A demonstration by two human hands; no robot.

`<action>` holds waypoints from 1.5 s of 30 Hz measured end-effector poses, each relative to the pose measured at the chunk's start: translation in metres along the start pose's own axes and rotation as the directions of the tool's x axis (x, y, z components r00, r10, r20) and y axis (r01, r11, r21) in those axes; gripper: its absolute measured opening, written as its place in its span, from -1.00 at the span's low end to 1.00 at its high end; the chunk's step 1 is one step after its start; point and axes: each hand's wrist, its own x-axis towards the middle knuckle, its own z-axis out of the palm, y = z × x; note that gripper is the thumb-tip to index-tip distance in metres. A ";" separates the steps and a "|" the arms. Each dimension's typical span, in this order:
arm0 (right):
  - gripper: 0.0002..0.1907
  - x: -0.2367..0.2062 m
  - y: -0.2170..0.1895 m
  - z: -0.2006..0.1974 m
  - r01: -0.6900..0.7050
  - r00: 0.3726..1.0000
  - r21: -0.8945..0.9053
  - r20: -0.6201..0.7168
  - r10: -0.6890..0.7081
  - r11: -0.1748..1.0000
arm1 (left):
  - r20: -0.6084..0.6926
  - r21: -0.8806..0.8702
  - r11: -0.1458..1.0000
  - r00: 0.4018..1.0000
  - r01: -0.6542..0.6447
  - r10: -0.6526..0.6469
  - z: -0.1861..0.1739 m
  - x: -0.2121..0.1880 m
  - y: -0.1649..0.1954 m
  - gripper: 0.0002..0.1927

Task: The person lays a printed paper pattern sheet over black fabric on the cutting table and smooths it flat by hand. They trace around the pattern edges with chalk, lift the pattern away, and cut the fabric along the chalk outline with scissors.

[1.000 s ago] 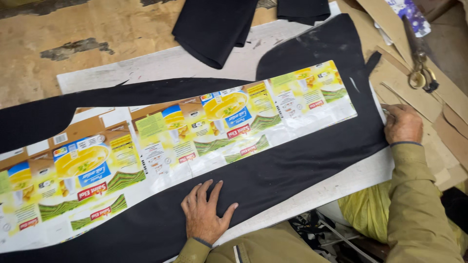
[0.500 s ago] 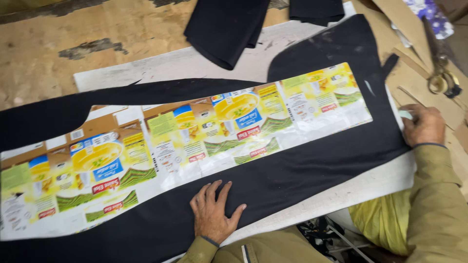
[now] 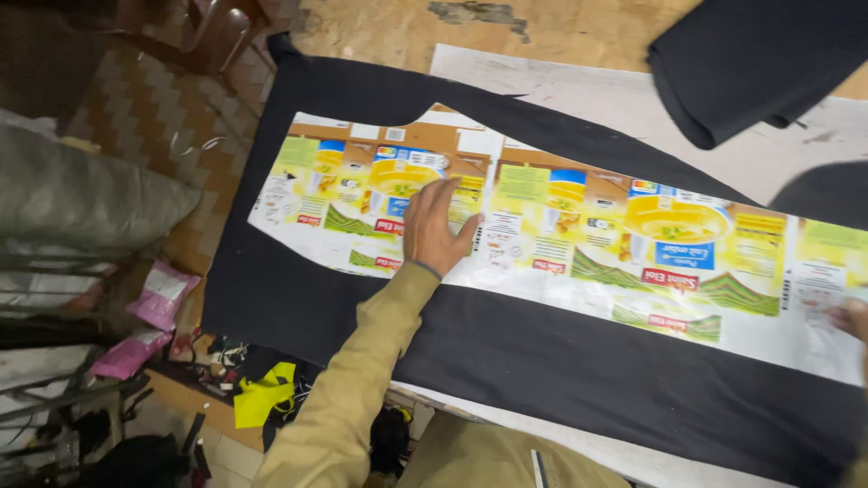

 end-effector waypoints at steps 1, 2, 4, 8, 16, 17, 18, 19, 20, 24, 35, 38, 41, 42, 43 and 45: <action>-0.72 0.008 -0.022 0.017 0.031 0.999 0.072 0.028 -0.033 0.997 | 0.025 0.012 1.000 1.000 0.014 -0.014 0.002 0.011 -0.012 -0.34; -0.72 0.019 -0.043 0.041 0.060 0.996 0.149 0.061 -0.070 0.987 | 0.047 0.022 0.999 0.999 0.025 -0.026 0.004 0.024 -0.022 -0.33; -0.71 0.044 -0.085 0.092 0.105 0.984 0.277 0.108 -0.140 0.955 | 0.097 0.082 0.993 0.991 0.081 -0.089 0.009 0.046 -0.036 -0.27; -0.70 0.093 -0.163 0.195 0.201 0.950 0.340 0.160 -0.268 0.918 | 0.153 0.157 0.979 0.976 0.134 -0.158 0.015 0.068 -0.050 -0.11; -0.67 0.158 -0.305 0.317 0.249 0.916 0.463 0.172 -0.362 0.851 | 0.227 0.240 0.943 0.932 0.229 -0.284 0.027 0.077 -0.069 0.10; -0.65 0.165 -0.314 0.329 0.234 0.919 0.475 0.178 -0.353 0.848 | 0.238 0.273 0.937 0.928 0.218 -0.285 0.028 0.079 -0.072 0.12; -0.66 0.171 -0.321 0.340 0.231 0.917 0.464 0.191 -0.351 0.855 | 0.249 0.278 0.934 0.923 0.224 -0.295 0.030 0.081 -0.076 0.15; -0.66 0.177 -0.326 0.350 0.230 0.915 0.451 0.202 -0.350 0.862 | 0.258 0.281 0.932 0.917 0.230 -0.304 0.031 0.083 -0.079 0.17; -0.66 0.182 -0.330 0.357 0.229 0.913 0.437 0.212 -0.348 0.870 | 0.269 0.284 0.930 0.912 0.234 -0.311 0.032 0.085 -0.081 0.19; -0.69 0.197 -0.338 0.376 0.322 0.881 0.393 0.209 -0.425 0.861 | 0.304 0.276 0.930 0.896 0.243 -0.325 0.035 0.087 -0.090 0.19; -0.75 0.205 -0.349 0.390 0.437 0.858 0.256 0.169 -0.485 0.862 | 0.316 0.263 0.930 0.888 0.256 -0.333 0.039 0.089 -0.096 0.26; -0.75 0.208 -0.346 0.391 0.411 0.846 0.276 0.240 -0.477 0.869 | 0.327 0.259 0.929 0.881 0.264 -0.342 0.039 0.089 -0.095 0.25; -0.76 0.209 -0.340 0.387 0.453 0.826 0.245 0.247 -0.507 0.857 | 0.323 0.260 0.930 0.884 0.261 -0.338 0.039 0.089 -0.094 0.25; -0.75 0.208 -0.336 0.384 0.448 0.824 0.261 0.251 -0.508 0.855 | 0.327 0.261 0.930 0.882 0.260 -0.339 0.039 0.088 -0.093 0.24; -0.74 0.207 -0.331 0.381 0.445 0.821 0.275 0.255 -0.510 0.853 | 0.329 0.260 0.930 0.882 0.259 -0.338 0.039 0.088 -0.093 0.24; -0.74 0.204 -0.316 0.372 0.431 0.820 0.283 0.274 -0.503 0.857 | 0.326 0.257 0.931 0.884 0.257 -0.334 0.039 0.087 -0.092 0.24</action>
